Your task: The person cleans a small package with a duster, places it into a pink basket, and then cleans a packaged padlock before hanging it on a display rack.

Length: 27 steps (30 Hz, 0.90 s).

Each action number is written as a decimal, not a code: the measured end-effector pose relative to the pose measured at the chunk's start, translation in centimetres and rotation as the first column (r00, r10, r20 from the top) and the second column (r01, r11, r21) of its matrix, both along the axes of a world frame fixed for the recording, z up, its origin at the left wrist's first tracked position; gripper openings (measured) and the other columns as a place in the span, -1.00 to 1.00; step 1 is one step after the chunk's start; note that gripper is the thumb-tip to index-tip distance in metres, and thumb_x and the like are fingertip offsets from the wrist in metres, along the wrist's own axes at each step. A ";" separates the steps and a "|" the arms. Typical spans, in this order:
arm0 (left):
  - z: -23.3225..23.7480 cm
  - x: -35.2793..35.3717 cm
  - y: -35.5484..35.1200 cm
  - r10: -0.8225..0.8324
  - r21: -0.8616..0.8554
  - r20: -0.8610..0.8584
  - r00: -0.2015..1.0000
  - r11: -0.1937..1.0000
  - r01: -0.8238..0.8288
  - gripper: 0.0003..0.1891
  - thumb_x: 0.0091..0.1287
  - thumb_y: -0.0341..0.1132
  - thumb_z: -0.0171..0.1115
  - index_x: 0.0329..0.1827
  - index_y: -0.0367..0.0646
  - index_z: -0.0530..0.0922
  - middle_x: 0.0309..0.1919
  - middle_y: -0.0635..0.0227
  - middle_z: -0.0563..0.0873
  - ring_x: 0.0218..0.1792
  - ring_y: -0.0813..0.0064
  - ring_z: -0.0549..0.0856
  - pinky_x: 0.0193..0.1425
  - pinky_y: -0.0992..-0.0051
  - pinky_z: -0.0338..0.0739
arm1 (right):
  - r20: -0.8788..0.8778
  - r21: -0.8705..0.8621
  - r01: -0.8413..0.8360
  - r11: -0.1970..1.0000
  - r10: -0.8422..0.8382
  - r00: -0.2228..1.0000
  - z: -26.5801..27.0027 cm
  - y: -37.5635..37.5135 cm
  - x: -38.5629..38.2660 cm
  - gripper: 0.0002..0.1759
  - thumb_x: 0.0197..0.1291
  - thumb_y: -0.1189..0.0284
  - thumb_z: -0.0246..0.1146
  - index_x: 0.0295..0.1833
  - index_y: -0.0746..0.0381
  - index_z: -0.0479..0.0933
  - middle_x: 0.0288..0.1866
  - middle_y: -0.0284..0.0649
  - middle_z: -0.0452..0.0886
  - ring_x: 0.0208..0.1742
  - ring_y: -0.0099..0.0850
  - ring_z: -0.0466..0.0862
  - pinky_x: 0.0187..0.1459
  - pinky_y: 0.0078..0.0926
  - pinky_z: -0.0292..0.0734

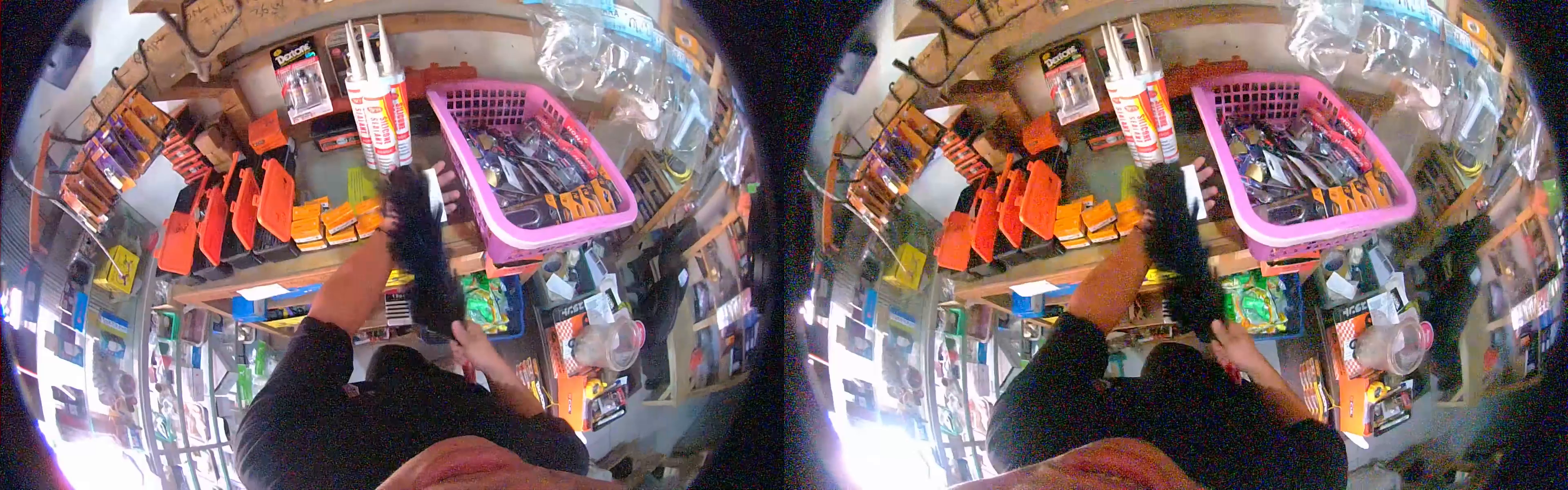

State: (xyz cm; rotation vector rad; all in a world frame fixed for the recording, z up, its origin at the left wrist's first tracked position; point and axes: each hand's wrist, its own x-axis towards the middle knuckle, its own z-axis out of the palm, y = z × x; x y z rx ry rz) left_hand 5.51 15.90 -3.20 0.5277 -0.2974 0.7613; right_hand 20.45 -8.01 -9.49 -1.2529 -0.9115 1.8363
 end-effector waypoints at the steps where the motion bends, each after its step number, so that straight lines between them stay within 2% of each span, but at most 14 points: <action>1: -0.7 -0.2 -0.1 0.071 0.003 -0.024 0.997 0.998 -0.071 -0.26 0.18 0.28 -0.19 0.27 -0.09 0.17 0.17 0.17 0.37 0.11 -0.04 0.39 0.19 0.05 0.27 | 0.043 0.021 0.089 0.996 -0.090 0.995 -0.6 0.5 1.0 -0.55 0.25 0.09 -0.03 -0.57 0.18 0.27 -0.85 -0.38 0.21 -0.85 -0.56 0.22 -0.78 -0.58 0.11; 2: 0.3 -0.5 -0.5 0.142 0.072 -0.070 0.987 0.988 -0.137 -0.25 0.17 0.30 -0.21 0.27 -0.09 0.17 0.15 0.16 0.40 0.08 -0.03 0.42 0.20 0.05 0.26 | 0.081 0.043 0.178 0.983 -0.181 0.980 -0.9 0.8 2.0 -0.55 0.26 0.11 -0.03 -0.57 0.19 0.27 -0.83 -0.37 0.23 -0.83 -0.57 0.24 -0.78 -0.58 0.12; 4: 0.8 0.2 -0.3 0.184 -0.291 -0.185 0.965 0.928 -0.232 -0.26 0.19 0.30 -0.26 0.27 -0.08 0.19 0.13 0.15 0.42 0.08 -0.03 0.42 0.19 0.03 0.24 | -0.036 0.038 0.252 0.967 -0.250 0.967 -1.7 1.0 2.1 -0.58 0.25 0.13 -0.01 -0.56 0.18 0.26 -0.82 -0.36 0.25 -0.82 -0.57 0.25 -0.78 -0.58 0.13; 6: 0.4 -0.3 -0.4 0.072 -0.007 -0.075 0.995 0.997 -0.073 -0.34 0.25 0.22 -0.30 0.28 -0.02 0.17 0.17 0.18 0.39 0.12 -0.01 0.39 0.20 -0.04 0.19 | 0.164 0.019 -0.004 1.000 0.001 0.986 -3.7 0.3 0.6 -0.57 0.24 0.12 0.00 -0.57 0.18 0.26 -0.82 -0.36 0.29 -0.85 -0.56 0.27 -0.80 -0.57 0.13; 7: -0.8 -0.2 0.2 0.015 -0.026 0.002 1.000 1.000 -0.015 -0.31 0.22 0.25 -0.26 0.29 -0.01 0.17 0.17 0.19 0.38 0.10 -0.01 0.40 0.18 -0.04 0.22 | 0.221 0.175 -0.070 0.982 0.030 0.975 -5.3 0.3 0.4 -0.53 0.22 0.08 0.01 -0.61 0.18 0.26 -0.83 -0.35 0.31 -0.85 -0.53 0.28 -0.80 -0.56 0.14; 9: 0.1 -0.2 -1.4 0.102 -0.047 0.018 0.995 0.994 -0.101 -0.31 0.20 0.25 -0.20 0.27 -0.02 0.19 0.16 0.20 0.40 0.05 0.03 0.45 0.14 -0.01 0.29 | 0.180 0.157 0.085 0.984 -0.113 0.977 -3.1 1.2 1.3 -0.51 0.22 0.08 0.02 -0.63 0.18 0.26 -0.82 -0.34 0.32 -0.83 -0.53 0.30 -0.77 -0.56 0.16; 10: 0.4 -0.7 -0.4 0.235 -0.118 -0.240 0.942 0.956 -0.268 -0.34 0.22 0.23 -0.20 0.25 -0.02 0.23 0.12 0.18 0.43 0.03 0.04 0.47 0.13 0.02 0.32 | 0.144 0.118 0.237 0.964 -0.253 0.957 -2.3 1.3 1.7 -0.50 0.21 0.07 0.03 -0.65 0.19 0.27 -0.81 -0.33 0.34 -0.81 -0.53 0.32 -0.75 -0.56 0.18; 12: 0.7 -0.6 -0.2 -0.108 -0.084 0.142 0.984 0.989 0.121 -0.36 0.23 0.22 -0.23 0.23 -0.03 0.26 0.10 0.14 0.44 0.05 0.01 0.46 0.14 0.03 0.31 | 0.153 0.149 0.215 0.965 -0.237 0.959 -1.7 1.2 1.5 -0.50 0.22 0.09 0.02 -0.67 0.18 0.26 -0.82 -0.34 0.31 -0.80 -0.54 0.30 -0.73 -0.56 0.16; 13: 0.7 0.0 -0.5 0.292 -0.191 -0.283 0.914 0.916 -0.352 -0.36 0.24 0.22 -0.24 0.24 -0.04 0.24 0.12 0.13 0.42 0.08 0.00 0.44 0.14 0.03 0.31 | 0.203 0.099 0.089 0.991 -0.107 0.973 -1.4 0.8 0.6 -0.50 0.23 0.10 0.01 -0.67 0.17 0.26 -0.82 -0.35 0.31 -0.81 -0.54 0.29 -0.74 -0.56 0.14; 16: -1.0 -0.2 0.0 -0.104 -0.002 0.078 0.992 0.995 0.104 -0.34 0.25 0.20 -0.24 0.29 -0.03 0.14 0.19 0.14 0.36 0.14 0.03 0.38 0.18 0.05 0.28 | 0.165 0.054 -0.001 0.999 -0.008 0.986 -1.0 0.5 -0.5 -0.53 0.26 0.12 -0.02 -0.63 0.17 0.26 -0.82 -0.37 0.28 -0.82 -0.55 0.24 -0.76 -0.58 0.09; 18: 1.8 -0.3 -1.9 0.243 -0.054 -0.241 0.940 0.963 -0.263 -0.32 0.23 0.25 -0.26 0.26 -0.06 0.18 0.06 0.14 0.47 -0.03 0.04 0.51 0.06 0.03 0.39 | 0.084 0.125 0.230 0.965 -0.241 0.967 -1.7 1.1 1.0 -0.58 0.25 0.14 0.00 -0.59 0.16 0.26 -0.81 -0.38 0.27 -0.83 -0.56 0.22 -0.76 -0.58 0.09; 20: 1.7 -0.4 -1.4 0.152 -0.263 -0.281 0.948 0.937 -0.228 -0.33 0.23 0.25 -0.27 0.19 -0.09 0.26 -0.03 0.13 0.52 -0.10 0.03 0.55 0.01 0.03 0.42 | -0.061 0.048 0.287 0.957 -0.284 0.957 -1.7 0.9 0.9 -0.61 0.25 0.16 0.01 -0.56 0.14 0.25 -0.81 -0.39 0.25 -0.84 -0.57 0.19 -0.78 -0.58 0.08; 22: 2.3 0.1 -2.0 0.191 -0.133 -0.279 0.941 0.963 -0.235 -0.39 0.25 0.21 -0.26 0.15 -0.07 0.30 -0.01 0.12 0.52 -0.05 0.05 0.52 0.04 0.09 0.42 | -0.075 -0.028 0.000 1.000 -0.002 0.997 -1.7 0.2 0.0 -0.61 0.25 0.16 0.01 -0.57 0.13 0.25 -0.81 -0.39 0.24 -0.86 -0.57 0.18 -0.81 -0.58 0.08; 27: 2.2 -0.1 -1.6 0.149 -0.202 -0.244 0.958 0.959 -0.200 -0.35 0.25 0.21 -0.29 0.24 -0.07 0.22 0.13 0.17 0.41 0.06 0.13 0.46 0.10 0.09 0.36 | -0.042 0.069 0.289 0.955 -0.287 0.957 -1.1 0.6 0.8 -0.58 0.26 0.16 -0.01 -0.60 0.14 0.21 -0.83 -0.38 0.25 -0.86 -0.57 0.21 -0.80 -0.58 0.10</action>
